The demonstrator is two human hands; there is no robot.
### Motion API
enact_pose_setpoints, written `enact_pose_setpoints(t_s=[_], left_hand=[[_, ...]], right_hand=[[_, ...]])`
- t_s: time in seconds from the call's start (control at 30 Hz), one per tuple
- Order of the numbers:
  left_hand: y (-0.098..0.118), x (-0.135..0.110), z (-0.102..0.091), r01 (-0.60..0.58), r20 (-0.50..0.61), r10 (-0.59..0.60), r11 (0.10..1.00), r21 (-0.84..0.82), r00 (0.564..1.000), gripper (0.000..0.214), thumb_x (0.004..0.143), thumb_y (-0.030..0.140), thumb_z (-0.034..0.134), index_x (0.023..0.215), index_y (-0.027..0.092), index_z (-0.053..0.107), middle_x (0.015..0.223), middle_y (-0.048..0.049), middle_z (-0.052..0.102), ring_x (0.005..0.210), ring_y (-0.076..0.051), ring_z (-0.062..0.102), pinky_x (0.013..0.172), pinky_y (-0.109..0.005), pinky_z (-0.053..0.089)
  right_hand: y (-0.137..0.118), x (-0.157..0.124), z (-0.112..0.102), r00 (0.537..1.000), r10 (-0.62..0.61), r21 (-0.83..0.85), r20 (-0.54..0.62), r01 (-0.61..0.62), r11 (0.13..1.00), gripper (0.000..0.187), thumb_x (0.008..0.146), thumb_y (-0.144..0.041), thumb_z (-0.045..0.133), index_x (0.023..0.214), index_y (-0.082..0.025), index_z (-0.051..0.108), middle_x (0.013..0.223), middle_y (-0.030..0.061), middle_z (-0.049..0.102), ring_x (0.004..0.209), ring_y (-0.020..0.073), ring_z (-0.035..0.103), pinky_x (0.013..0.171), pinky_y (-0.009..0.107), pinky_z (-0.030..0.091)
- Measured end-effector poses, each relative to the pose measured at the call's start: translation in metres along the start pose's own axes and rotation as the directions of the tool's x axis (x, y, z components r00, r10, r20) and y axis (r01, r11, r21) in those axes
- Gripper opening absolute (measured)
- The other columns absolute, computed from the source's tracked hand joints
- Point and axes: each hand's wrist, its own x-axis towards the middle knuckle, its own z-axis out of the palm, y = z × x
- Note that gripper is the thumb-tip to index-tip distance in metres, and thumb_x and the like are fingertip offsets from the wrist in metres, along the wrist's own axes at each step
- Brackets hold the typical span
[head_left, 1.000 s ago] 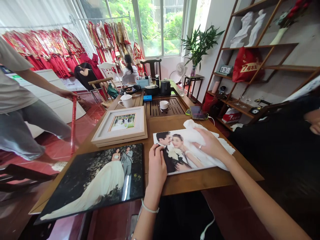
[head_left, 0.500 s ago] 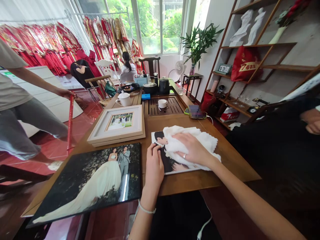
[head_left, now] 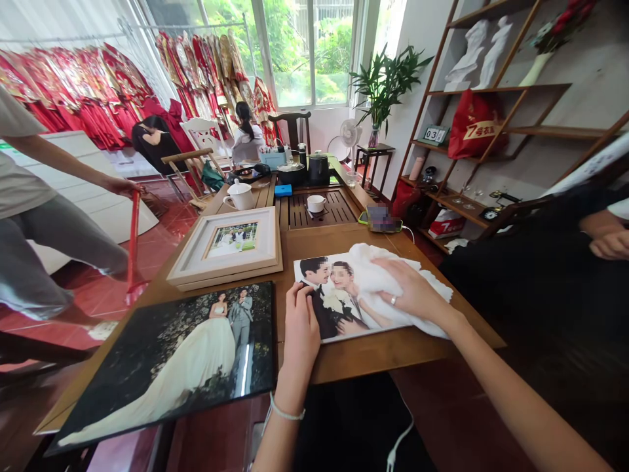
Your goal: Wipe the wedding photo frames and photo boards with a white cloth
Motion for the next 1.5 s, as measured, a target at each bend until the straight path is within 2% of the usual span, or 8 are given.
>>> enact_pose_setpoints(t_s=[0.13, 0.3, 0.53, 0.7, 0.83, 1.03, 1.27, 1.5], left_hand=[[-0.001, 0.000, 0.001, -0.016, -0.017, 0.016, 1.000, -0.006, 1.000, 0.026, 0.099, 0.018, 0.034, 0.107, 0.017, 0.059, 0.116, -0.0141, 0.056, 0.115, -0.024, 0.059, 0.102, -0.045, 0.048], [-0.004, 0.001, 0.001, -0.023, -0.014, 0.023, 1.000, -0.015, 1.000, 0.026, 0.098, 0.018, 0.035, 0.107, 0.018, 0.059, 0.117, -0.0139, 0.056, 0.115, -0.024, 0.058, 0.102, -0.044, 0.047], [-0.004, 0.000, 0.000, -0.016, 0.010, 0.016, 1.000, -0.004, 1.000, 0.030, 0.100, 0.018, 0.030, 0.109, 0.015, 0.059, 0.119, -0.0167, 0.055, 0.117, -0.025, 0.058, 0.101, -0.047, 0.048], [-0.004, 0.000, 0.000, -0.023, 0.017, 0.023, 1.000, -0.007, 1.000, 0.030, 0.100, 0.018, 0.030, 0.107, 0.015, 0.059, 0.119, -0.0163, 0.055, 0.115, -0.024, 0.059, 0.101, -0.045, 0.048], [-0.004, 0.000, 0.001, -0.021, 0.000, 0.021, 1.000, 0.010, 1.000, 0.030, 0.099, 0.017, 0.031, 0.106, 0.016, 0.060, 0.118, -0.0159, 0.055, 0.120, -0.025, 0.057, 0.102, -0.045, 0.047], [-0.005, 0.000, 0.001, -0.016, -0.007, 0.016, 1.000, 0.002, 1.000, 0.030, 0.099, 0.016, 0.031, 0.107, 0.017, 0.060, 0.119, -0.0149, 0.056, 0.118, -0.025, 0.057, 0.102, -0.045, 0.047], [-0.009, 0.000, 0.003, -0.028, -0.003, 0.028, 1.000, -0.008, 1.000, 0.030, 0.098, 0.015, 0.030, 0.107, 0.017, 0.058, 0.117, -0.0154, 0.056, 0.117, -0.024, 0.057, 0.101, -0.045, 0.047], [-0.004, 0.002, -0.001, 0.057, -0.020, -0.059, 0.994, -0.093, 0.998, 0.024, 0.100, 0.025, 0.029, 0.094, 0.019, 0.052, 0.101, -0.0132, 0.060, 0.101, -0.024, 0.060, 0.090, -0.042, 0.050]], right_hand=[[0.007, 0.044, 0.011, 0.999, -0.044, 0.006, 0.008, 0.044, 0.999, 0.060, 0.077, -0.026, 0.061, 0.136, -0.018, 0.053, 0.139, 0.0126, 0.058, 0.129, 0.0326, 0.050, 0.108, 0.053, 0.039], [-0.022, 0.074, 0.027, 0.986, -0.151, 0.021, 0.070, 0.150, 0.989, 0.062, 0.073, -0.023, 0.062, 0.134, -0.016, 0.054, 0.135, 0.0137, 0.060, 0.126, 0.0327, 0.052, 0.107, 0.051, 0.038], [-0.069, 0.029, 0.026, 0.939, -0.297, 0.114, 0.174, 0.280, 0.953, 0.070, 0.072, -0.023, 0.065, 0.140, -0.018, 0.049, 0.139, 0.0122, 0.057, 0.127, 0.0328, 0.048, 0.111, 0.054, 0.032], [-0.067, -0.002, 0.008, 0.917, -0.325, 0.164, 0.233, 0.292, 0.942, 0.074, 0.070, -0.020, 0.065, 0.141, -0.021, 0.046, 0.143, 0.0094, 0.054, 0.131, 0.0310, 0.046, 0.114, 0.053, 0.030], [-0.044, 0.007, 0.004, 0.957, -0.221, 0.145, 0.186, 0.196, 0.970, 0.070, 0.068, -0.018, 0.062, 0.137, -0.020, 0.051, 0.138, 0.0108, 0.058, 0.127, 0.0314, 0.051, 0.108, 0.051, 0.038], [-0.022, 0.055, 0.024, 0.988, -0.140, 0.063, 0.058, 0.136, 0.989, 0.063, 0.072, -0.024, 0.063, 0.134, -0.017, 0.053, 0.136, 0.0136, 0.060, 0.125, 0.0338, 0.052, 0.107, 0.053, 0.038], [-0.047, 0.091, 0.046, 0.981, -0.173, 0.048, 0.090, 0.170, 0.984, 0.065, 0.072, -0.025, 0.065, 0.135, -0.014, 0.053, 0.136, 0.0153, 0.060, 0.125, 0.0348, 0.053, 0.106, 0.052, 0.038], [-0.080, 0.054, 0.042, 0.929, -0.331, 0.140, 0.162, 0.311, 0.940, 0.066, 0.073, -0.025, 0.065, 0.137, -0.016, 0.050, 0.134, 0.0129, 0.061, 0.123, 0.0330, 0.052, 0.109, 0.053, 0.033]])
